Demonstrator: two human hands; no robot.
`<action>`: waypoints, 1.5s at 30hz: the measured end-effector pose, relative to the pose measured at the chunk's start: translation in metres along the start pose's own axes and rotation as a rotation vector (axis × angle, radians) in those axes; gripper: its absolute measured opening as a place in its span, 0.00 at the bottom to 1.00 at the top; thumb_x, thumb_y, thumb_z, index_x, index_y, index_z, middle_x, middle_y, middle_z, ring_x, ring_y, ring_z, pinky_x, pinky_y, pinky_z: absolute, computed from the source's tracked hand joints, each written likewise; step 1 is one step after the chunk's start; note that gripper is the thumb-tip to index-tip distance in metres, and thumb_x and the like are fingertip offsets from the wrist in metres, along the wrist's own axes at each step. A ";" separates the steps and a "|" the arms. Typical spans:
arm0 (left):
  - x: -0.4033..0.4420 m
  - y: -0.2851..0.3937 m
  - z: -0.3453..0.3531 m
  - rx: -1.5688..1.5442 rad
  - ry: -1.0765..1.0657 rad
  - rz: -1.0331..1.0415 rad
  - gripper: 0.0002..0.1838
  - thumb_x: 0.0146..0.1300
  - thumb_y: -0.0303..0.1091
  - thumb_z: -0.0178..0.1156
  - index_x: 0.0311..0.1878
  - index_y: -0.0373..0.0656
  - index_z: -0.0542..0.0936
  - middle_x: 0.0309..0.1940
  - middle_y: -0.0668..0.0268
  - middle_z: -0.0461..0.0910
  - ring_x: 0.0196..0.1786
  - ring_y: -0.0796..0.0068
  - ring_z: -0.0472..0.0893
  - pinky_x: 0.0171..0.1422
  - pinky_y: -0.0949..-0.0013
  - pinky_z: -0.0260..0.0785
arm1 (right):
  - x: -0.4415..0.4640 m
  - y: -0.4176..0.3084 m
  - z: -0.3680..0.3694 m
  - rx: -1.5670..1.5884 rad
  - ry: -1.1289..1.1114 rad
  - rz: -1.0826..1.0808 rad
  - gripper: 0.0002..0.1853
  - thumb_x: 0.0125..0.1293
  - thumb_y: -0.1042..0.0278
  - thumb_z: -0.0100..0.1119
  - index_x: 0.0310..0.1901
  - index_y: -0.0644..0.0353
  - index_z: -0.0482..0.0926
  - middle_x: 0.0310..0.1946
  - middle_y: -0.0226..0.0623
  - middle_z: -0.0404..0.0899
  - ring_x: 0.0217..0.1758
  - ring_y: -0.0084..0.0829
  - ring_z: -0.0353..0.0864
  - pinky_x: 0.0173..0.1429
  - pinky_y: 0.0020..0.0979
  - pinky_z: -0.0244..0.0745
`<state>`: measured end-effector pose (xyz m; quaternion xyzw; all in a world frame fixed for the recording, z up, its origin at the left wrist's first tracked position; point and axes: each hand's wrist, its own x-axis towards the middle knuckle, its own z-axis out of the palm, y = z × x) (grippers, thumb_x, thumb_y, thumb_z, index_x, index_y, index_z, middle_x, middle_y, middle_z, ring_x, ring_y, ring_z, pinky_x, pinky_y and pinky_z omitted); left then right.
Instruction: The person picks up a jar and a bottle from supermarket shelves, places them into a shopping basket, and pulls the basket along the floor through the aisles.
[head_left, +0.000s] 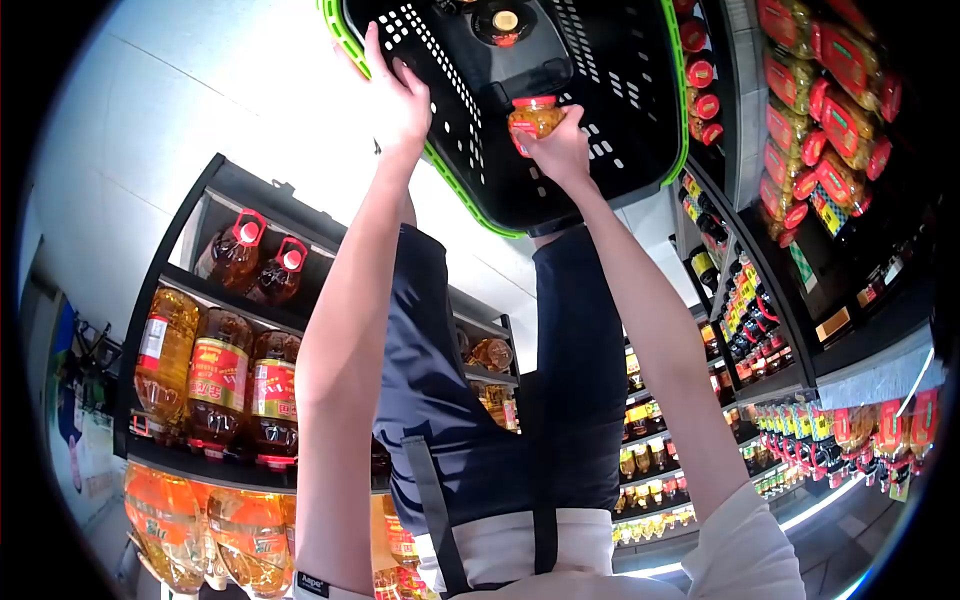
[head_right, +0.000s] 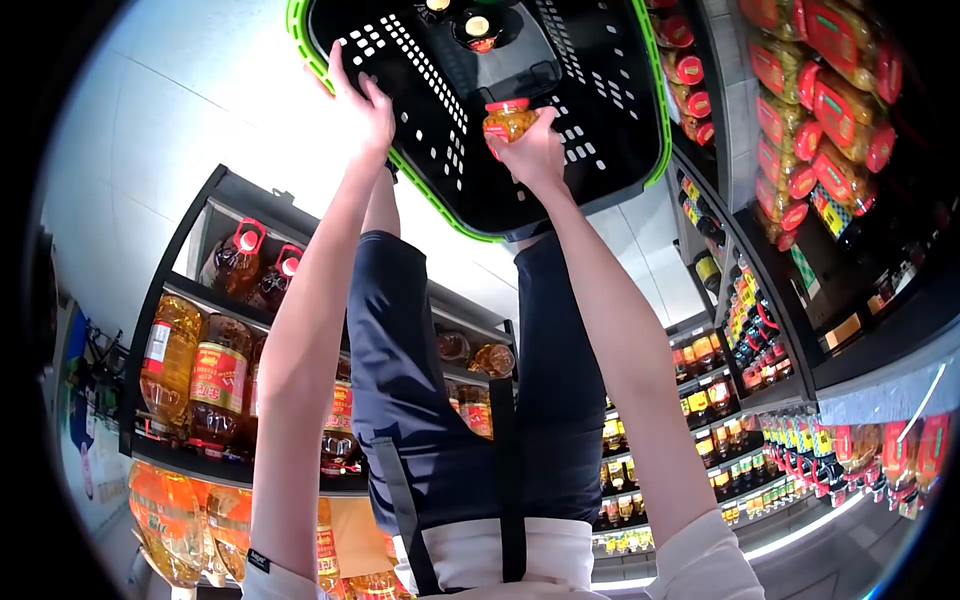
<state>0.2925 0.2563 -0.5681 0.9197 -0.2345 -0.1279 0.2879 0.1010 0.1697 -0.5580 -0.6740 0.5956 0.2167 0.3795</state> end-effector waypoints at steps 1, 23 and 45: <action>-0.004 -0.003 0.002 0.001 -0.004 -0.008 0.29 0.53 0.24 0.50 0.61 0.49 0.60 0.62 0.37 0.45 0.63 0.41 0.54 0.64 0.56 0.54 | 0.007 0.000 0.008 -0.036 -0.046 0.006 0.34 0.43 0.54 0.68 0.45 0.62 0.57 0.31 0.48 0.77 0.36 0.45 0.79 0.41 0.38 0.73; -0.015 -0.015 0.012 -0.227 0.091 -0.104 0.15 0.53 0.24 0.51 0.45 0.50 0.74 0.64 0.42 0.48 0.61 0.41 0.60 0.57 0.57 0.62 | 0.110 -0.007 0.140 -0.335 -0.077 -0.205 0.31 0.45 0.60 0.64 0.46 0.60 0.55 0.40 0.50 0.70 0.43 0.46 0.75 0.44 0.40 0.73; -0.013 -0.016 0.015 -0.168 0.074 -0.096 0.13 0.52 0.27 0.53 0.43 0.48 0.72 0.59 0.42 0.54 0.67 0.48 0.47 0.62 0.53 0.47 | 0.158 0.010 0.184 -0.593 -0.094 -0.274 0.36 0.45 0.70 0.59 0.58 0.63 0.54 0.47 0.49 0.64 0.50 0.45 0.68 0.51 0.42 0.65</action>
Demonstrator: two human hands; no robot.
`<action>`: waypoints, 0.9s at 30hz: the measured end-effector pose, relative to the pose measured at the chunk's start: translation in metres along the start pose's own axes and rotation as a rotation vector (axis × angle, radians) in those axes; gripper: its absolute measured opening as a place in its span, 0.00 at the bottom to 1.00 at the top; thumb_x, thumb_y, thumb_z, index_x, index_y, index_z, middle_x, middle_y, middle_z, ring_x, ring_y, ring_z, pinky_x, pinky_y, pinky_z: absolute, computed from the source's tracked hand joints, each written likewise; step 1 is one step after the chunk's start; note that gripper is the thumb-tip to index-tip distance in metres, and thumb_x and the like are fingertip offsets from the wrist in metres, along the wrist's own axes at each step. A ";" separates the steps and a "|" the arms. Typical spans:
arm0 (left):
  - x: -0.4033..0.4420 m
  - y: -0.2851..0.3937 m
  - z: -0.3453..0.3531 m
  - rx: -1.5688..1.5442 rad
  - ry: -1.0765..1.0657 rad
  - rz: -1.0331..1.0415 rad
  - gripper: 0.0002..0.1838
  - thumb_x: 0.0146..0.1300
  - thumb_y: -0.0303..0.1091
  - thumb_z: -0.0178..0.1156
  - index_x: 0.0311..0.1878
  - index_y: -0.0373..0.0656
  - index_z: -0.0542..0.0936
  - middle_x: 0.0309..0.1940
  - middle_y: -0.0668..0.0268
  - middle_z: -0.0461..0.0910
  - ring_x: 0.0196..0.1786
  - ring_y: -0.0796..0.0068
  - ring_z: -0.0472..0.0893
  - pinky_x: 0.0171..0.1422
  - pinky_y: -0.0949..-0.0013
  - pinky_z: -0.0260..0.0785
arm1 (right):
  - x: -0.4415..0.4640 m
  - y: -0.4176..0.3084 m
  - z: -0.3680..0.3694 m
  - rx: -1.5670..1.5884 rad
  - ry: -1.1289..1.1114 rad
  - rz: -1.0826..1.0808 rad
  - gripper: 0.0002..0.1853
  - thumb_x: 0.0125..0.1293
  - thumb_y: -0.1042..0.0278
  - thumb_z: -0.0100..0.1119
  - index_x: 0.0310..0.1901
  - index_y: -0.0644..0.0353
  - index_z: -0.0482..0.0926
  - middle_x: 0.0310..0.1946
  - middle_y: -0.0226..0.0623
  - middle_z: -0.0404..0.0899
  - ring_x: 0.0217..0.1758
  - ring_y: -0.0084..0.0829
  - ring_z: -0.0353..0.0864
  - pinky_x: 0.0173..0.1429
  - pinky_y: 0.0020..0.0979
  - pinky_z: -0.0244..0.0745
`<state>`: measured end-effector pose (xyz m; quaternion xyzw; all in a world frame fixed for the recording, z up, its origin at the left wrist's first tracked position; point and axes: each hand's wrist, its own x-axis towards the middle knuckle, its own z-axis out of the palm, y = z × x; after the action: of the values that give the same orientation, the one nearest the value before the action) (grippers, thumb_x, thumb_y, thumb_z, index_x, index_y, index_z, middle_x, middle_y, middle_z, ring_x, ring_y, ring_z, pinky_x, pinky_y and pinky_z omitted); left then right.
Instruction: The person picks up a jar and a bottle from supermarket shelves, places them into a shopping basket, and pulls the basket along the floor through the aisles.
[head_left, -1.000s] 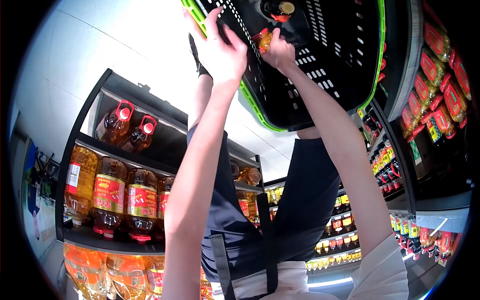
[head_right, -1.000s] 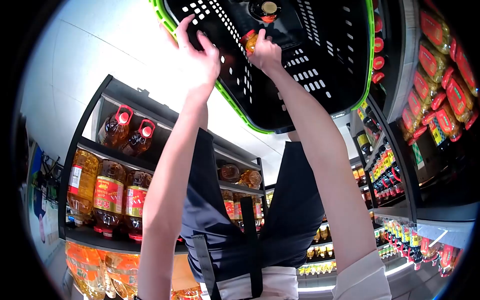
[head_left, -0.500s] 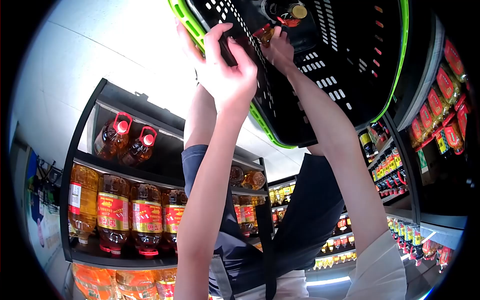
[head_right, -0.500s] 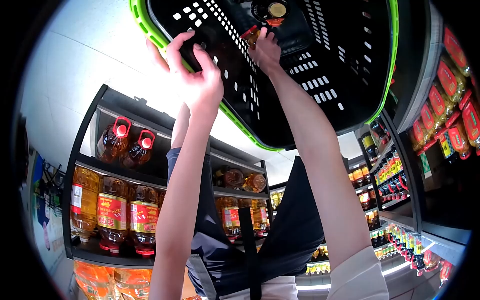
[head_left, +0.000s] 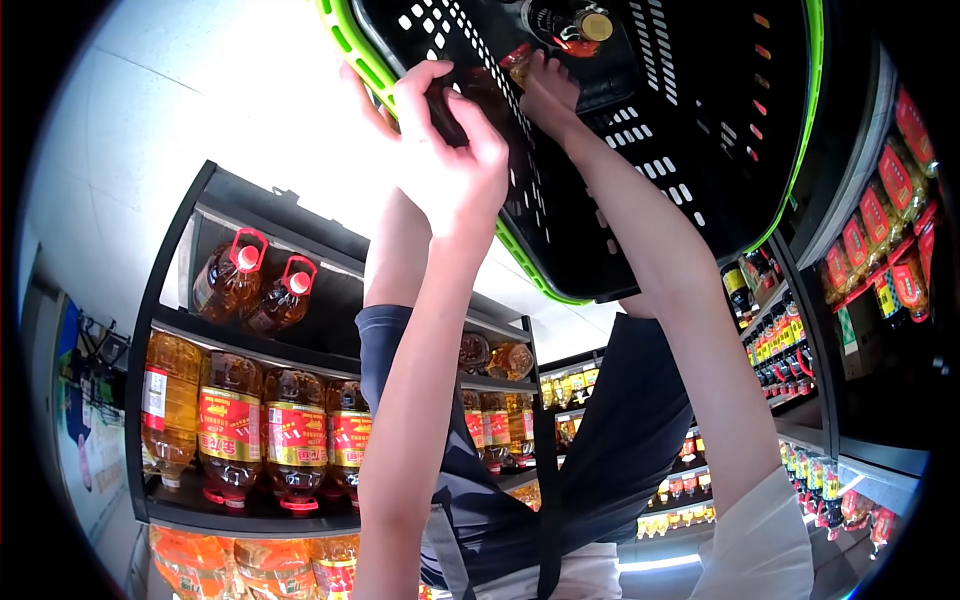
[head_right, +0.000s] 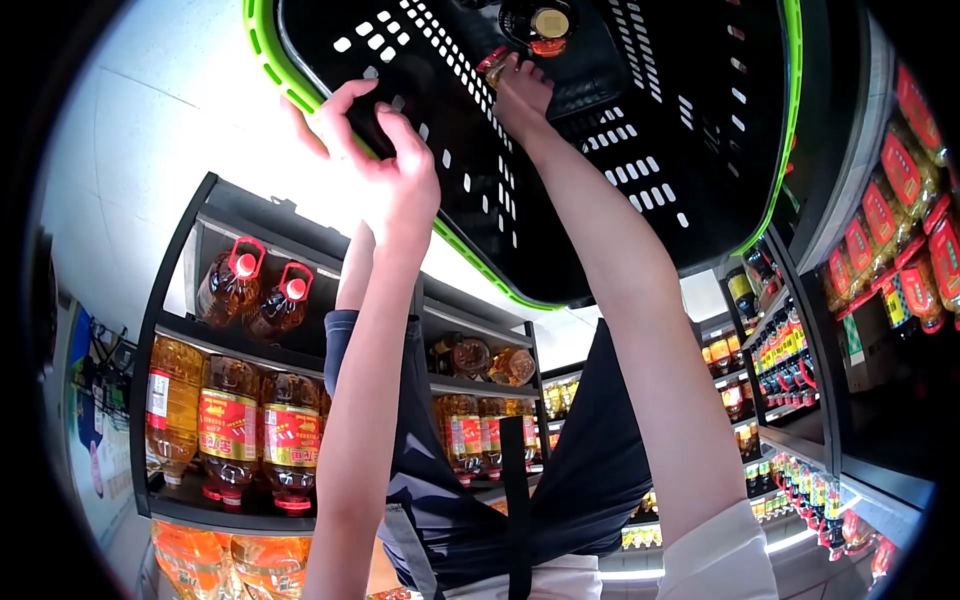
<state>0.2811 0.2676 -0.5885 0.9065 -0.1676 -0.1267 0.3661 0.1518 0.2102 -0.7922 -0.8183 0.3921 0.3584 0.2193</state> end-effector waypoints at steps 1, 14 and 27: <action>0.001 0.000 0.000 0.021 0.005 0.009 0.14 0.50 0.24 0.52 0.42 0.46 0.72 0.59 0.43 0.52 0.54 0.53 0.60 0.54 0.59 0.57 | 0.000 0.000 0.000 -0.051 -0.016 -0.026 0.39 0.47 0.68 0.58 0.61 0.66 0.51 0.49 0.48 0.64 0.51 0.44 0.67 0.53 0.43 0.62; 0.003 -0.010 0.002 -0.039 0.030 0.089 0.15 0.49 0.21 0.52 0.41 0.47 0.73 0.60 0.43 0.48 0.57 0.56 0.62 0.54 0.65 0.60 | 0.027 -0.021 0.014 -0.015 0.117 -0.053 0.37 0.51 0.73 0.55 0.60 0.71 0.47 0.49 0.53 0.62 0.52 0.42 0.67 0.54 0.37 0.63; 0.005 -0.004 0.000 -0.021 0.036 0.161 0.16 0.48 0.20 0.52 0.41 0.46 0.73 0.59 0.41 0.49 0.61 0.52 0.57 0.58 0.62 0.55 | 0.018 -0.038 -0.039 0.035 0.236 -0.311 0.21 0.53 0.71 0.49 0.51 0.58 0.65 0.48 0.45 0.68 0.49 0.45 0.70 0.47 0.36 0.71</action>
<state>0.2862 0.2685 -0.5922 0.8883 -0.2321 -0.0826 0.3875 0.2062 0.1998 -0.7777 -0.9013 0.2903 0.2150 0.2389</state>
